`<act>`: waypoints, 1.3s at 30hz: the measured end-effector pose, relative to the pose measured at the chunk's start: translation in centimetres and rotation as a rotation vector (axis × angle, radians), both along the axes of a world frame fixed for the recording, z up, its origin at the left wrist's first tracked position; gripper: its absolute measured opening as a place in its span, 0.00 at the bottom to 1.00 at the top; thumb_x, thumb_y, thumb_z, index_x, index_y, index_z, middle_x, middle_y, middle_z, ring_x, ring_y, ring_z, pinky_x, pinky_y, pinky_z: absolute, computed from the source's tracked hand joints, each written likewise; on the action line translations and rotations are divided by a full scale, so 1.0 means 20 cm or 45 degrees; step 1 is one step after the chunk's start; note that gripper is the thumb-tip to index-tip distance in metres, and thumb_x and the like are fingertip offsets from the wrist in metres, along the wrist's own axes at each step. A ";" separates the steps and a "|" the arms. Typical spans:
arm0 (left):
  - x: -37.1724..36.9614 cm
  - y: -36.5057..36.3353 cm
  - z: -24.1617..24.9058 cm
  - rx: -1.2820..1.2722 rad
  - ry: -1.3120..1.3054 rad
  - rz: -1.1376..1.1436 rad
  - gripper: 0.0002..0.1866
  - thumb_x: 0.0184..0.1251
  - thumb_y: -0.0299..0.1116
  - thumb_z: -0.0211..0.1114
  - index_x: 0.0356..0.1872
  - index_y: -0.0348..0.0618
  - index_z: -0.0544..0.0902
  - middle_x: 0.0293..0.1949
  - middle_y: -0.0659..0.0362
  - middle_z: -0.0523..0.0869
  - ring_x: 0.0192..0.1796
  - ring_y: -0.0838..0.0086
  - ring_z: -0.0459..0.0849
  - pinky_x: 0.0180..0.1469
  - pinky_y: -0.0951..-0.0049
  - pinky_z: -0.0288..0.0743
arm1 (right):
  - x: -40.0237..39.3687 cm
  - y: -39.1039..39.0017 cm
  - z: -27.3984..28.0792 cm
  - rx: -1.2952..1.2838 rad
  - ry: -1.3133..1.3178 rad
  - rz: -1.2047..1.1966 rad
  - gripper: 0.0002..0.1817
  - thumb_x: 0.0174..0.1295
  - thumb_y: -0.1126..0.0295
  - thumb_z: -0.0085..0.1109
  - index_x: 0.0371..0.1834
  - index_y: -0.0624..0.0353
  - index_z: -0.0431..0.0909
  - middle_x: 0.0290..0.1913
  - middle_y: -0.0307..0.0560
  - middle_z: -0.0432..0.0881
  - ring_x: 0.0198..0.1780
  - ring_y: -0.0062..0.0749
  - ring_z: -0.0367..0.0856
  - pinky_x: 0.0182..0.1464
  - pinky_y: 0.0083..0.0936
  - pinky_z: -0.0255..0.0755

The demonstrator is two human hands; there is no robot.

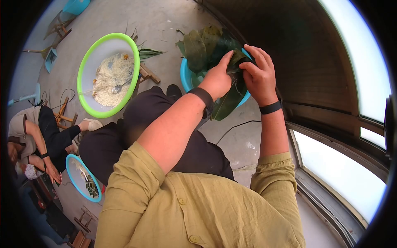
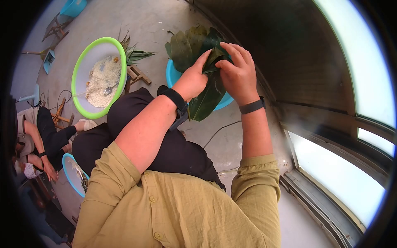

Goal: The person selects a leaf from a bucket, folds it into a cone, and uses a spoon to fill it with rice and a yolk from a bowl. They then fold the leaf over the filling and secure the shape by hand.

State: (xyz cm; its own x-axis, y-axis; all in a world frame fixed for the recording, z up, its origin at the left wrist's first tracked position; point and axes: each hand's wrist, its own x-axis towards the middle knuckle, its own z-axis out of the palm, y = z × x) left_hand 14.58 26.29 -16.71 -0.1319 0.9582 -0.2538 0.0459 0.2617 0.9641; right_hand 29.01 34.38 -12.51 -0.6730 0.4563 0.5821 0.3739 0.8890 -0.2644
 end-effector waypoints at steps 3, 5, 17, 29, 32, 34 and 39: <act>0.00 -0.01 0.08 -0.093 -0.035 -0.021 0.40 0.62 0.13 0.46 0.78 0.51 0.59 0.67 0.45 0.74 0.69 0.58 0.74 0.69 0.69 0.66 | -0.02 -0.01 0.01 0.000 -0.011 0.023 0.12 0.40 0.82 0.64 0.30 0.55 0.83 0.59 0.44 0.81 0.61 0.47 0.77 0.59 0.43 0.73; 0.01 0.00 0.07 -0.086 -0.014 -0.023 0.40 0.62 0.12 0.45 0.77 0.50 0.59 0.68 0.45 0.74 0.69 0.57 0.73 0.69 0.68 0.66 | -0.03 -0.01 0.02 0.006 -0.012 0.044 0.12 0.40 0.81 0.65 0.30 0.55 0.83 0.59 0.44 0.81 0.60 0.46 0.77 0.59 0.42 0.73; 0.00 0.01 0.02 -0.032 -0.152 -0.034 0.40 0.60 0.12 0.45 0.77 0.48 0.61 0.67 0.48 0.74 0.69 0.62 0.73 0.70 0.70 0.65 | -0.03 0.01 0.04 0.108 -0.064 0.088 0.10 0.44 0.80 0.66 0.30 0.55 0.81 0.55 0.43 0.82 0.57 0.45 0.78 0.58 0.41 0.73; 0.00 0.00 0.01 -0.039 -0.047 -0.077 0.41 0.60 0.15 0.49 0.78 0.52 0.58 0.61 0.41 0.80 0.63 0.52 0.80 0.64 0.65 0.70 | 0.10 0.11 0.02 -0.844 0.224 0.105 0.06 0.50 0.80 0.60 0.31 0.58 0.81 0.64 0.45 0.78 0.69 0.43 0.67 0.69 0.36 0.63; 0.00 0.00 0.04 -0.082 -0.086 -0.096 0.41 0.59 0.12 0.46 0.78 0.48 0.57 0.66 0.45 0.75 0.67 0.59 0.75 0.68 0.69 0.67 | 0.10 0.11 0.07 -0.485 -0.042 0.197 0.07 0.48 0.81 0.61 0.29 0.57 0.83 0.65 0.44 0.78 0.70 0.46 0.67 0.68 0.37 0.66; 0.00 0.00 0.08 -0.103 -0.104 -0.109 0.41 0.59 0.11 0.45 0.78 0.46 0.57 0.69 0.47 0.72 0.70 0.62 0.72 0.70 0.71 0.65 | 0.08 0.08 0.11 -0.411 -0.138 0.200 0.10 0.46 0.82 0.63 0.30 0.56 0.85 0.64 0.43 0.78 0.69 0.48 0.68 0.67 0.38 0.68; 0.02 -0.03 0.15 -0.104 -0.091 -0.131 0.41 0.60 0.13 0.45 0.79 0.45 0.56 0.70 0.45 0.71 0.72 0.59 0.71 0.71 0.69 0.64 | 0.04 0.02 0.13 -0.196 -0.191 0.215 0.12 0.42 0.82 0.68 0.30 0.54 0.88 0.60 0.41 0.81 0.63 0.46 0.75 0.61 0.37 0.73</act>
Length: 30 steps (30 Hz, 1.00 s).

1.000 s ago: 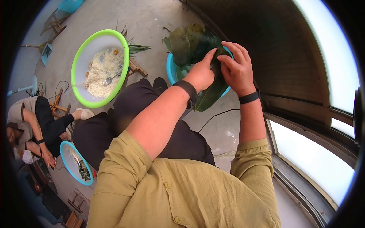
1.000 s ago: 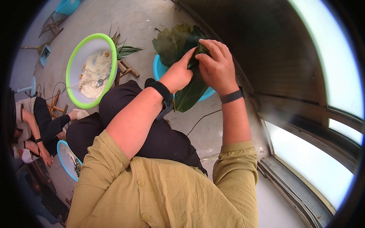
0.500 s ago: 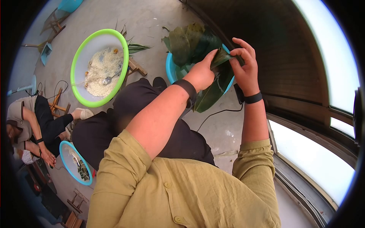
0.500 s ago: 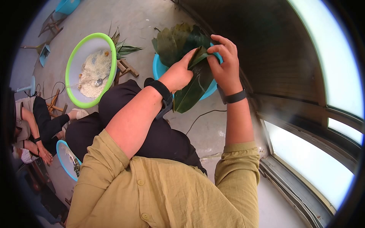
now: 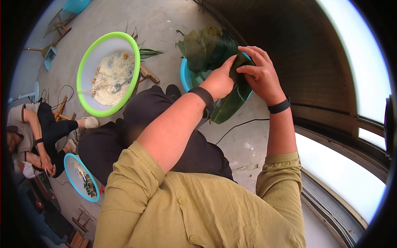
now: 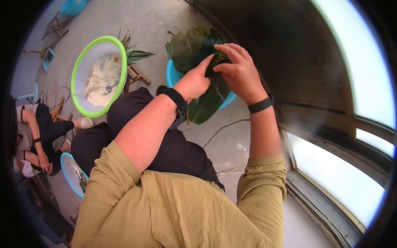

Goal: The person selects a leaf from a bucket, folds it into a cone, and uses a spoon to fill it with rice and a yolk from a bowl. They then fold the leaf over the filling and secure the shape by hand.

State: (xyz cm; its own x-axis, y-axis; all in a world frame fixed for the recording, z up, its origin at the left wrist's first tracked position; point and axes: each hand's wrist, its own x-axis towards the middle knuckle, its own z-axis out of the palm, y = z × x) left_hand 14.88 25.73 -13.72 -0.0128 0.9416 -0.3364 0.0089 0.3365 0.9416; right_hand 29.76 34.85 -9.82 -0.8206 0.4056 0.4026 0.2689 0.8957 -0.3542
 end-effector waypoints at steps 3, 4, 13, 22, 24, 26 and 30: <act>0.00 -0.01 0.01 -0.028 0.065 -0.033 0.40 0.61 0.14 0.45 0.79 0.45 0.55 0.70 0.43 0.71 0.72 0.57 0.70 0.71 0.67 0.64 | -0.01 -0.01 -0.01 -0.002 0.070 -0.013 0.13 0.40 0.82 0.68 0.30 0.53 0.88 0.55 0.41 0.83 0.58 0.44 0.78 0.56 0.35 0.76; 0.00 -0.01 0.01 -0.013 0.072 -0.039 0.40 0.61 0.15 0.46 0.79 0.45 0.55 0.69 0.43 0.72 0.72 0.56 0.71 0.71 0.67 0.64 | -0.02 -0.01 -0.02 -0.008 0.082 -0.013 0.13 0.40 0.82 0.68 0.30 0.53 0.88 0.53 0.41 0.83 0.56 0.43 0.78 0.54 0.34 0.76; 0.01 -0.02 0.00 0.046 0.064 -0.046 0.40 0.61 0.16 0.47 0.78 0.46 0.56 0.68 0.41 0.73 0.71 0.54 0.72 0.70 0.66 0.64 | -0.03 -0.02 -0.05 0.037 0.117 -0.062 0.14 0.37 0.83 0.66 0.28 0.53 0.85 0.45 0.39 0.82 0.49 0.41 0.79 0.47 0.33 0.77; 0.00 -0.04 0.07 -0.006 0.003 -0.026 0.41 0.60 0.15 0.46 0.79 0.46 0.56 0.68 0.41 0.72 0.71 0.53 0.71 0.71 0.65 0.64 | -0.06 -0.06 0.00 0.077 0.130 -0.029 0.13 0.38 0.83 0.66 0.29 0.55 0.84 0.48 0.41 0.82 0.52 0.40 0.80 0.48 0.32 0.78; 0.01 -0.04 0.05 0.003 0.009 -0.029 0.41 0.59 0.15 0.46 0.78 0.45 0.56 0.68 0.41 0.72 0.72 0.53 0.70 0.71 0.65 0.64 | -0.06 -0.06 -0.01 0.067 0.129 -0.029 0.13 0.38 0.83 0.66 0.29 0.56 0.84 0.48 0.41 0.82 0.52 0.40 0.80 0.48 0.32 0.78; 0.00 -0.03 0.01 0.068 0.067 -0.009 0.36 0.65 0.18 0.45 0.78 0.45 0.56 0.65 0.40 0.76 0.67 0.52 0.76 0.66 0.63 0.69 | -0.08 -0.04 -0.04 0.048 0.119 -0.032 0.13 0.38 0.82 0.66 0.29 0.56 0.85 0.48 0.41 0.82 0.51 0.40 0.80 0.47 0.32 0.78; 0.01 -0.02 -0.03 0.096 0.071 0.027 0.34 0.69 0.20 0.45 0.77 0.44 0.56 0.63 0.40 0.77 0.64 0.51 0.78 0.64 0.62 0.72 | -0.08 -0.06 -0.02 0.003 0.091 -0.014 0.15 0.38 0.85 0.67 0.32 0.57 0.85 0.49 0.45 0.82 0.51 0.44 0.80 0.49 0.34 0.77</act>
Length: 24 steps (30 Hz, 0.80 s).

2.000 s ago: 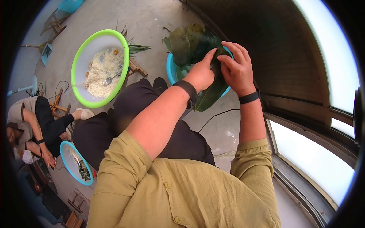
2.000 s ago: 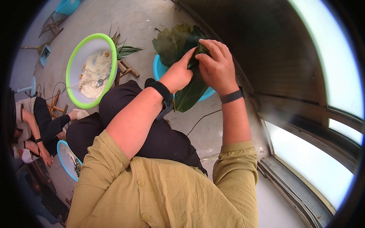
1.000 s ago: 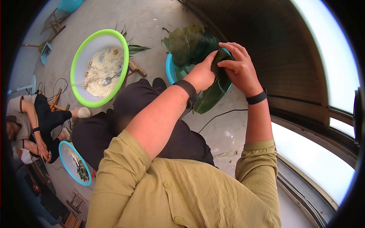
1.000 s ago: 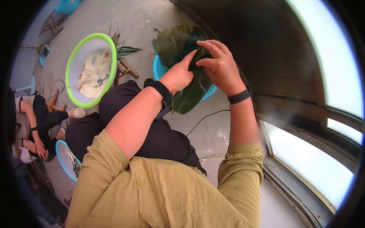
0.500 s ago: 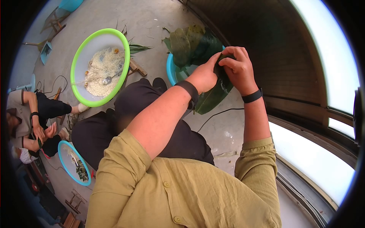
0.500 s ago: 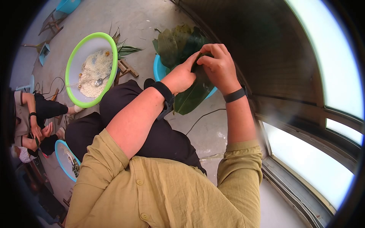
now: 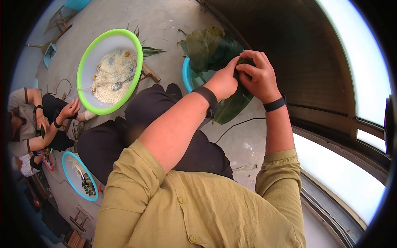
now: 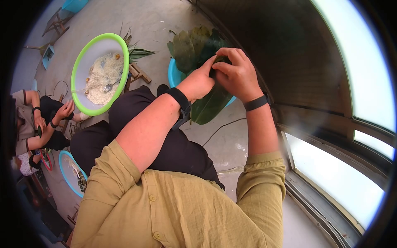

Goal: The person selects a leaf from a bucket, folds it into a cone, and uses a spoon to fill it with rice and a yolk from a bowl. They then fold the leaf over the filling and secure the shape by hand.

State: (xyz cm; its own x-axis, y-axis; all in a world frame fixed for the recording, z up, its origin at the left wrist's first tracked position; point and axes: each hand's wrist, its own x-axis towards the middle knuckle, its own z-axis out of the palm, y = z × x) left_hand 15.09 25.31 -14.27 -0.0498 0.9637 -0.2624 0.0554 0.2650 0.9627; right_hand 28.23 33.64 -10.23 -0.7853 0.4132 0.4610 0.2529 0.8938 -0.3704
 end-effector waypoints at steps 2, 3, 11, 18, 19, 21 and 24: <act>0.00 0.01 -0.03 0.021 -0.006 0.004 0.34 0.68 0.19 0.45 0.77 0.45 0.57 0.63 0.39 0.78 0.64 0.51 0.78 0.64 0.62 0.72 | 0.00 0.01 -0.01 0.031 -0.005 0.000 0.14 0.39 0.84 0.67 0.32 0.57 0.85 0.49 0.44 0.82 0.51 0.44 0.80 0.49 0.34 0.77; 0.00 0.01 -0.03 0.033 -0.008 0.005 0.34 0.67 0.19 0.44 0.77 0.45 0.57 0.62 0.39 0.78 0.64 0.51 0.78 0.64 0.62 0.72 | 0.00 0.01 -0.02 0.047 -0.007 -0.001 0.14 0.39 0.84 0.68 0.32 0.57 0.85 0.49 0.44 0.82 0.50 0.44 0.80 0.49 0.35 0.77; 0.00 0.00 -0.02 0.045 0.118 -0.028 0.35 0.65 0.19 0.46 0.76 0.47 0.58 0.56 0.37 0.81 0.58 0.47 0.81 0.59 0.58 0.75 | -0.02 0.02 -0.01 0.118 0.003 -0.069 0.17 0.43 0.79 0.69 0.39 0.55 0.84 0.46 0.41 0.83 0.49 0.40 0.81 0.47 0.33 0.79; -0.02 0.00 0.02 -0.022 0.225 -0.075 0.37 0.61 0.19 0.47 0.75 0.43 0.59 0.62 0.38 0.78 0.65 0.47 0.76 0.66 0.61 0.69 | -0.02 0.04 0.03 0.150 -0.131 -0.074 0.17 0.44 0.76 0.71 0.40 0.53 0.85 0.48 0.37 0.86 0.52 0.37 0.83 0.49 0.30 0.80; -0.02 0.00 0.02 -0.013 0.221 -0.071 0.36 0.61 0.19 0.47 0.75 0.42 0.60 0.62 0.38 0.78 0.64 0.47 0.77 0.66 0.60 0.70 | -0.02 0.04 0.03 0.135 -0.136 -0.076 0.16 0.45 0.77 0.71 0.40 0.54 0.85 0.48 0.38 0.86 0.52 0.38 0.83 0.50 0.31 0.80; -0.02 -0.01 0.03 0.005 0.213 -0.062 0.35 0.61 0.19 0.47 0.74 0.42 0.61 0.61 0.38 0.79 0.64 0.46 0.77 0.65 0.60 0.70 | -0.02 0.03 0.04 0.101 -0.147 -0.080 0.15 0.46 0.78 0.71 0.39 0.56 0.85 0.48 0.41 0.87 0.53 0.39 0.84 0.51 0.32 0.80; 0.00 0.00 -0.01 -0.048 0.169 0.013 0.33 0.61 0.20 0.47 0.72 0.40 0.63 0.59 0.39 0.79 0.63 0.47 0.78 0.64 0.61 0.71 | -0.01 0.04 0.03 0.121 -0.153 -0.109 0.12 0.46 0.78 0.71 0.36 0.57 0.83 0.48 0.40 0.87 0.53 0.39 0.83 0.51 0.32 0.80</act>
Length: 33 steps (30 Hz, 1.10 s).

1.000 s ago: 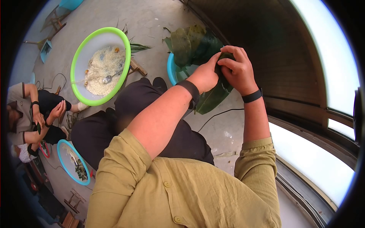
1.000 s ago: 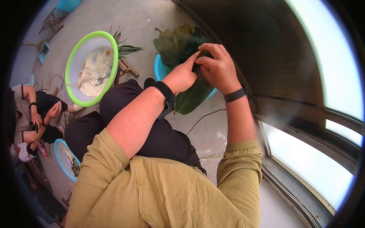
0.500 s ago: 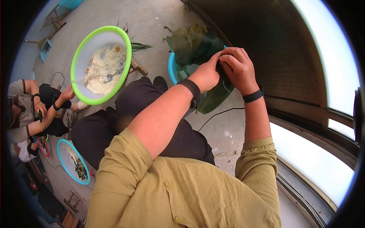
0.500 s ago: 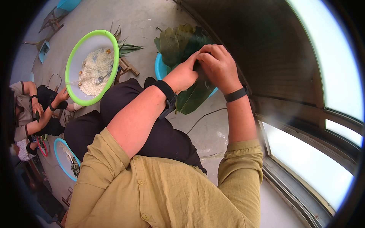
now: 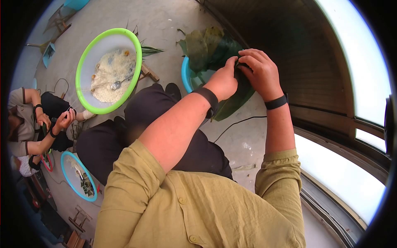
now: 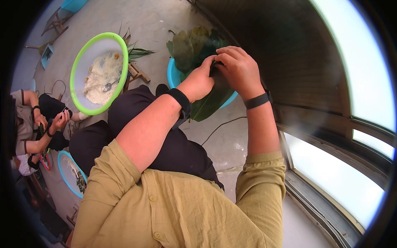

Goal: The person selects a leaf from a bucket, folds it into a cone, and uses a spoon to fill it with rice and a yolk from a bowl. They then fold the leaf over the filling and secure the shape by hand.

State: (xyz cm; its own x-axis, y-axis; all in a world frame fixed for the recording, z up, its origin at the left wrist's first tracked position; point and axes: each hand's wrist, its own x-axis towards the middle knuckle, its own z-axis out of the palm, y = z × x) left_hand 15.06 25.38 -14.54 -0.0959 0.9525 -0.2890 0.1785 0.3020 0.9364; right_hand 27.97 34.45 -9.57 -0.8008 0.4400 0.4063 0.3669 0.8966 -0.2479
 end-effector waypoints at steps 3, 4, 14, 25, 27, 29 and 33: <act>0.00 0.00 -0.02 0.019 0.001 -0.012 0.30 0.62 0.21 0.49 0.69 0.39 0.66 0.58 0.40 0.80 0.61 0.48 0.79 0.63 0.61 0.72 | 0.00 0.00 0.00 0.009 0.001 0.012 0.11 0.47 0.78 0.71 0.34 0.57 0.82 0.48 0.39 0.87 0.53 0.39 0.83 0.50 0.32 0.80; 0.00 0.00 -0.02 0.022 -0.013 -0.015 0.27 0.64 0.23 0.50 0.68 0.38 0.67 0.57 0.39 0.81 0.60 0.47 0.79 0.61 0.59 0.72 | 0.00 0.00 0.00 -0.003 -0.002 0.007 0.11 0.47 0.77 0.71 0.34 0.57 0.82 0.48 0.39 0.87 0.53 0.39 0.83 0.50 0.32 0.80; 0.01 0.00 -0.05 0.131 0.038 0.138 0.17 0.71 0.34 0.57 0.57 0.38 0.77 0.49 0.40 0.84 0.54 0.45 0.81 0.56 0.55 0.74 | -0.01 0.00 -0.03 0.015 0.058 -0.015 0.11 0.45 0.76 0.71 0.32 0.55 0.82 0.45 0.36 0.87 0.51 0.35 0.84 0.48 0.31 0.81; 0.01 0.01 -0.06 0.047 -0.468 0.372 0.16 0.74 0.27 0.55 0.59 0.34 0.77 0.49 0.54 0.84 0.51 0.72 0.81 0.57 0.71 0.72 | 0.06 -0.04 -0.09 -0.428 0.296 -0.267 0.31 0.53 0.78 0.68 0.64 0.56 0.76 0.61 0.48 0.81 0.59 0.36 0.81 0.59 0.29 0.75; 0.02 0.01 -0.06 0.060 -0.464 0.363 0.16 0.74 0.27 0.55 0.59 0.34 0.77 0.50 0.54 0.84 0.51 0.72 0.80 0.57 0.71 0.72 | 0.06 -0.04 -0.13 -0.512 0.298 -0.260 0.32 0.54 0.78 0.67 0.67 0.57 0.74 0.62 0.49 0.81 0.60 0.34 0.81 0.60 0.29 0.74; 0.02 0.00 -0.07 0.058 -0.396 0.324 0.17 0.74 0.27 0.55 0.60 0.34 0.76 0.50 0.54 0.84 0.51 0.73 0.80 0.57 0.72 0.72 | 0.03 -0.04 -0.13 -0.542 0.270 -0.299 0.32 0.55 0.78 0.66 0.67 0.58 0.74 0.62 0.49 0.80 0.61 0.36 0.81 0.60 0.30 0.74; 0.01 0.00 -0.09 0.082 -0.442 0.345 0.17 0.75 0.28 0.55 0.61 0.35 0.75 0.50 0.53 0.84 0.51 0.71 0.81 0.55 0.70 0.74 | -0.01 -0.04 -0.10 -0.623 0.241 -0.271 0.32 0.57 0.77 0.67 0.68 0.59 0.72 0.63 0.50 0.80 0.62 0.37 0.80 0.60 0.31 0.74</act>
